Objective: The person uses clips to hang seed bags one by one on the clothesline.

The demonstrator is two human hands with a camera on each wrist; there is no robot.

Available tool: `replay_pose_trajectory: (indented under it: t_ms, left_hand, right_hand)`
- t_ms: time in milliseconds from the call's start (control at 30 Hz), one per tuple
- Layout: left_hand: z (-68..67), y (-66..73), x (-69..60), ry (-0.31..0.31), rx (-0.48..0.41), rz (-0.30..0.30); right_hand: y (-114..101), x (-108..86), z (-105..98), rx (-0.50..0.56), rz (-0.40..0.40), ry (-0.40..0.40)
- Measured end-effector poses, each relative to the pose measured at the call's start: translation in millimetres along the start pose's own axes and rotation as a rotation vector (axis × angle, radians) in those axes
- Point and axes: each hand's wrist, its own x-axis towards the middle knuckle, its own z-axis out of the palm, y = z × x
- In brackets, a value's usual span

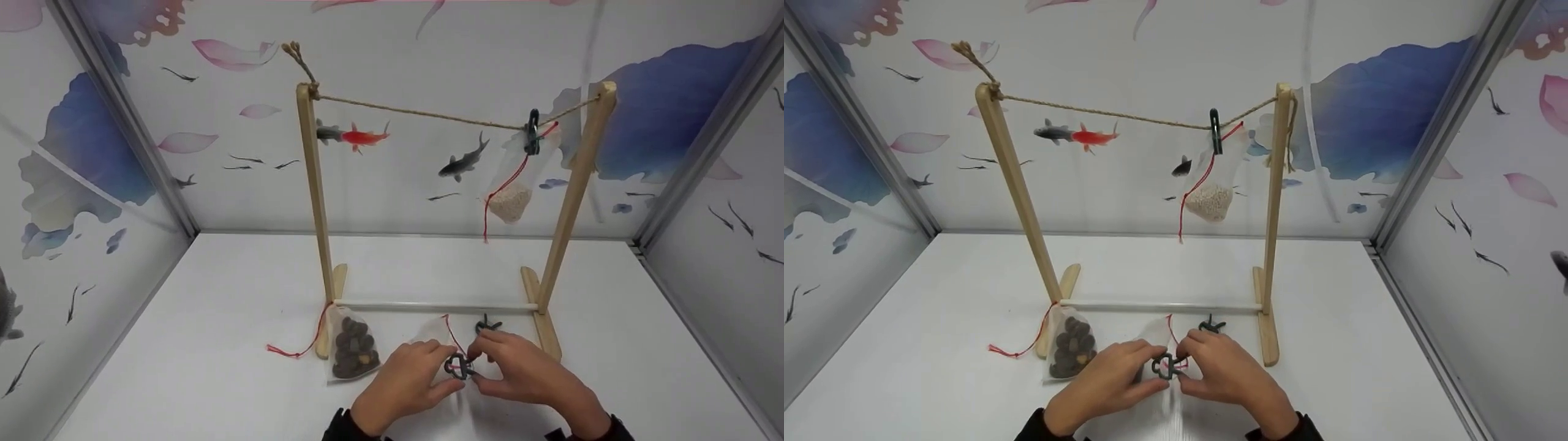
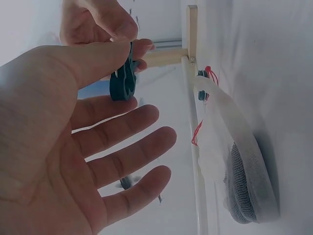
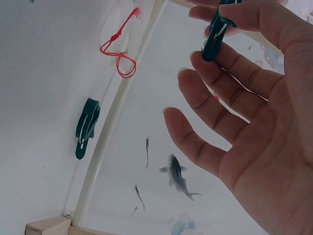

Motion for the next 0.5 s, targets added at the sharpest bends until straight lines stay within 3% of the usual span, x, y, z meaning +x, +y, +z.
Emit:
replay_pose_trajectory:
  t_ms: [500]
  left_hand:
    - [0.4,0.1,0.9,-0.027,-0.064,-0.011]
  right_hand:
    - [1.3,-0.5,-2.6,-0.006,-0.049,0.032]
